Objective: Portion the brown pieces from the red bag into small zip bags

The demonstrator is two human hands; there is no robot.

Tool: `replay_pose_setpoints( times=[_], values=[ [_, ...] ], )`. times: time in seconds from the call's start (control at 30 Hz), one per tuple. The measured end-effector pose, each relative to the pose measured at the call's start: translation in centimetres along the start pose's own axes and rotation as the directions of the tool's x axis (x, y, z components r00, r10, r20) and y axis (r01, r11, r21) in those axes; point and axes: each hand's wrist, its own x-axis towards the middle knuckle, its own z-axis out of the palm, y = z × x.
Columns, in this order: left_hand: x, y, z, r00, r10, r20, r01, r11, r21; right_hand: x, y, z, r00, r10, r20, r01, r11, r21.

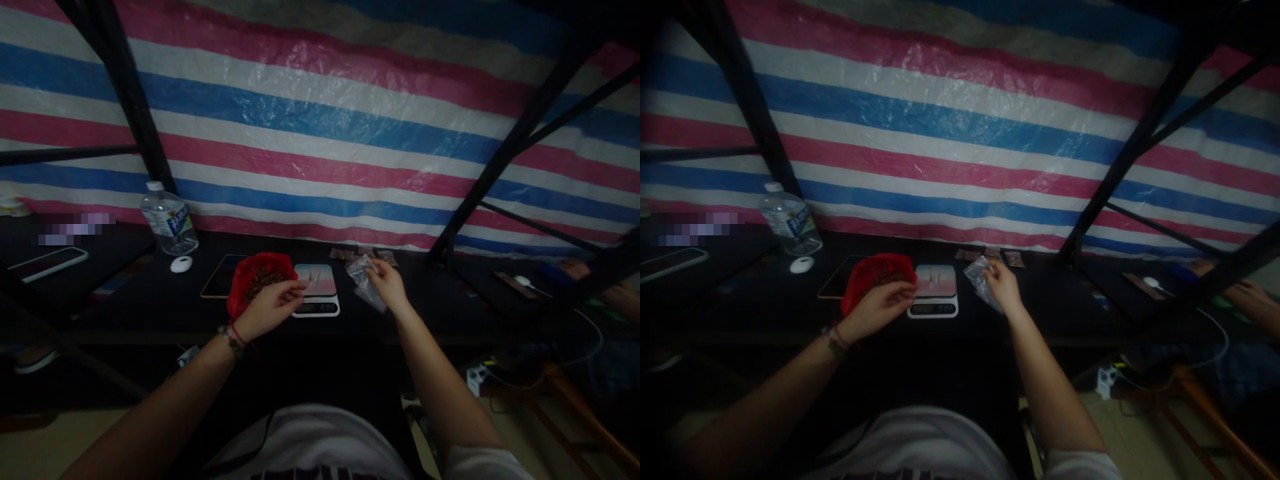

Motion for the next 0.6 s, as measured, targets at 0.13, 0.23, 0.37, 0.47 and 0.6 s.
replay_pose_setpoints(
  times=[0.13,0.23,0.37,0.47,0.6],
  values=[
    [0.1,0.1,0.0,0.997,-0.003,0.072,-0.002,0.997,0.073,0.6,6.1,-0.3,0.976,0.164,0.146,-0.102,0.927,-0.360],
    [0.1,0.2,0.1,0.995,-0.004,0.100,-0.007,0.994,0.113,0.1,7.7,0.7,0.976,0.171,0.136,-0.077,0.851,-0.519],
    [0.1,0.0,-0.1,0.992,-0.006,0.125,-0.012,0.990,0.140,-0.2,6.9,1.7,0.981,0.128,0.148,-0.025,0.835,-0.550],
    [0.2,-0.1,-0.2,0.992,-0.001,0.130,-0.019,0.987,0.158,-0.7,5.9,2.3,0.944,0.169,0.285,0.016,0.836,-0.549],
    [0.2,-0.2,-0.3,0.989,-0.009,0.147,-0.017,0.984,0.179,-1.1,5.6,2.6,0.863,0.130,0.488,0.145,0.863,-0.485]
  ],
)
